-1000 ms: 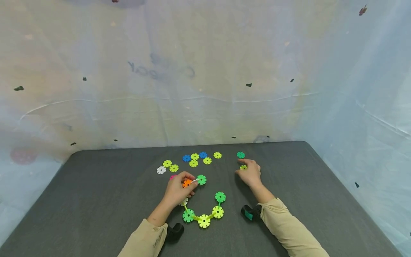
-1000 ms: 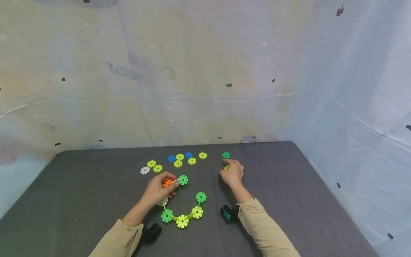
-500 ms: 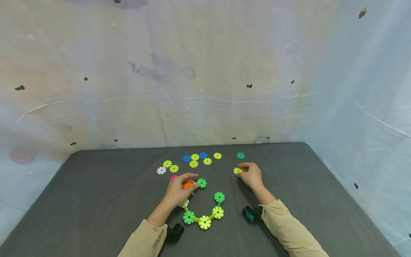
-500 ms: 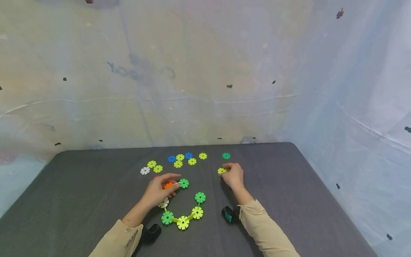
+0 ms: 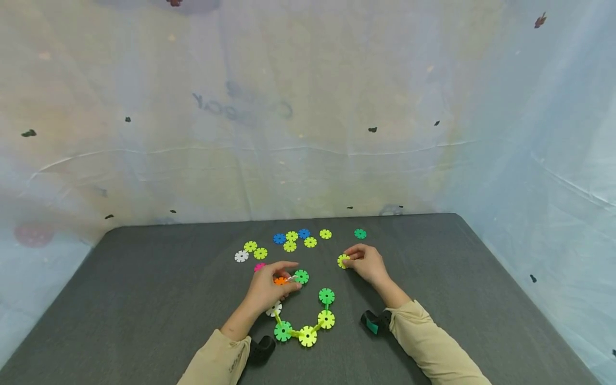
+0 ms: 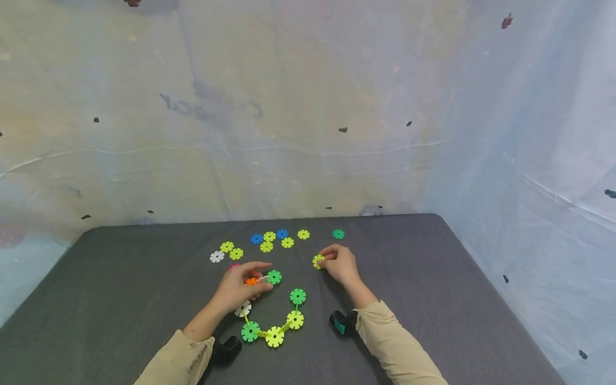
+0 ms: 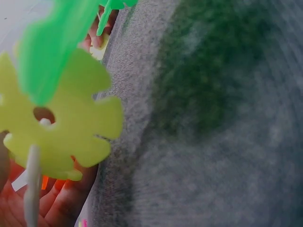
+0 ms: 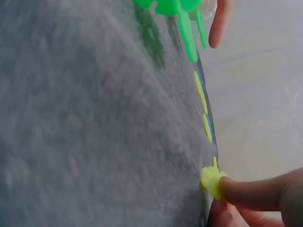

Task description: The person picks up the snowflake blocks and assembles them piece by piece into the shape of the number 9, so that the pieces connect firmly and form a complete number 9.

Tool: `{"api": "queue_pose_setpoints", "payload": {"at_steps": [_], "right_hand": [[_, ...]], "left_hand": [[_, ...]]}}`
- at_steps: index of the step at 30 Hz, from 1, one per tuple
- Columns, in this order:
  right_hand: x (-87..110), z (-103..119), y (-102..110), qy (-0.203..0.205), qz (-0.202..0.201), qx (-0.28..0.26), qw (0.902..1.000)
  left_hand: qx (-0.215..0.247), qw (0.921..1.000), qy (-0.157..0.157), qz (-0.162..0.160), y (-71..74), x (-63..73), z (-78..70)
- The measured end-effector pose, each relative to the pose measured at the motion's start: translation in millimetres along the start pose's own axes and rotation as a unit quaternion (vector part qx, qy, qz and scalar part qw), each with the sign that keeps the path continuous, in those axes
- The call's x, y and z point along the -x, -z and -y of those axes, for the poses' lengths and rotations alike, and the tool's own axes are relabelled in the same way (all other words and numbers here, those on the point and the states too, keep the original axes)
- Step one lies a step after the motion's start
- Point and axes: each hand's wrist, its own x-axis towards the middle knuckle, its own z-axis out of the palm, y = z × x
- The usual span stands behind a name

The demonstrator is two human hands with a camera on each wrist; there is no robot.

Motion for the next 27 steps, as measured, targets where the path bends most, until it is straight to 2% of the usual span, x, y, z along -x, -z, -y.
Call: {"api": "queue_pose_setpoints", "payload": {"at_steps": [6, 11, 16, 27], "right_hand": [[0.9, 2.0, -5.9, 0.026, 0.042, -0.069, 0.9964], [3.1, 4.8, -7.1, 0.068, 0.111, -0.117, 0.9845], [5.6, 8.3, -9.4, 0.107, 0.166, -0.119, 0.9732], [8.3, 8.3, -20.6, 0.142, 0.210, -0.103, 0.9618]], "left_hand": [[0.004, 1.0000, 0.003, 0.003, 0.3, 0.5, 0.6], [-0.006, 1.0000, -0.003, 0.002, -0.2, 0.5, 0.9], [-0.008, 0.9999, -0.007, -0.003, -1.1, 0.2, 1.1], [-0.011, 0.9996, -0.022, 0.016, -1.1, -1.1, 3.8]]}}
